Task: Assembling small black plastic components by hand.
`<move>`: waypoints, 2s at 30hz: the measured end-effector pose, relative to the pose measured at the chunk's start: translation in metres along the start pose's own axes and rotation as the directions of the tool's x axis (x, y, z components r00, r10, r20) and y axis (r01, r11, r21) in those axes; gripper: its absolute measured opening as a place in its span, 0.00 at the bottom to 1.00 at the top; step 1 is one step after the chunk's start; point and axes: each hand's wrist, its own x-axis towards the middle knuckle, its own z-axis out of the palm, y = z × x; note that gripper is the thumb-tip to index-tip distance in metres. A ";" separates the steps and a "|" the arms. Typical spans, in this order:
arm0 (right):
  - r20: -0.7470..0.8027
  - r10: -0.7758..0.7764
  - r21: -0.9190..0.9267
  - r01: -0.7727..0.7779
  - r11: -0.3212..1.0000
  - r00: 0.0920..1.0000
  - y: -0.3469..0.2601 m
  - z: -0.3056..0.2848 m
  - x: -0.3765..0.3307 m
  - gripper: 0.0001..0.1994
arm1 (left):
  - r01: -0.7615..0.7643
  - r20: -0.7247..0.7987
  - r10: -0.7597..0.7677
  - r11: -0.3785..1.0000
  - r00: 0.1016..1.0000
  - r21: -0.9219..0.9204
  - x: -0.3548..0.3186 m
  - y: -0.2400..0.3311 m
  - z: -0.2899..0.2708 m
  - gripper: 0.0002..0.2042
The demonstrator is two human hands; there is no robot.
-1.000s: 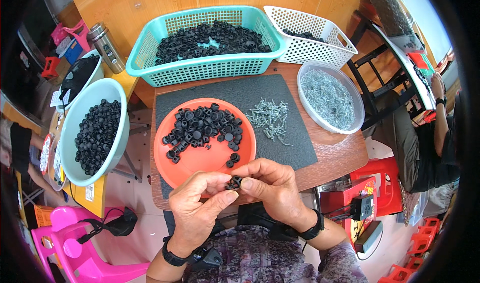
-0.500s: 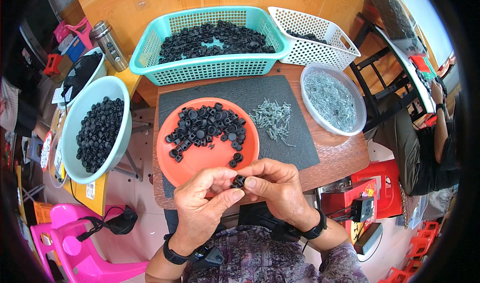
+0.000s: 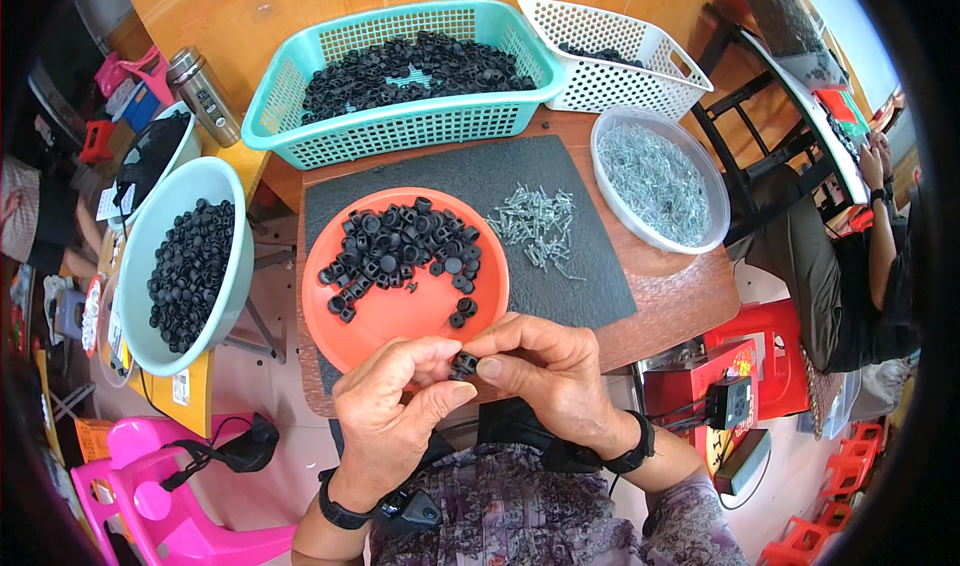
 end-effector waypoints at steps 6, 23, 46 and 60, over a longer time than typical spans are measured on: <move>0.027 0.035 0.036 -0.036 0.999 0.999 -0.004 -0.001 0.000 0.06 | -0.244 0.071 0.234 0.907 0.970 0.343 0.005 0.009 0.001 0.14; -0.028 -0.037 -0.111 0.033 0.993 0.999 0.003 -0.006 -0.002 0.05 | -0.182 0.181 0.129 0.932 0.975 0.314 0.011 0.005 0.003 0.16; -0.020 0.062 0.033 -0.062 0.998 0.998 0.010 -0.013 -0.004 0.04 | 0.248 0.299 -0.243 0.969 0.923 0.020 0.018 0.000 -0.002 0.12; 0.029 0.011 0.037 -0.012 0.999 1.000 0.010 -0.018 -0.004 0.05 | 0.262 0.305 -0.244 0.965 0.920 -0.018 0.016 -0.004 -0.001 0.11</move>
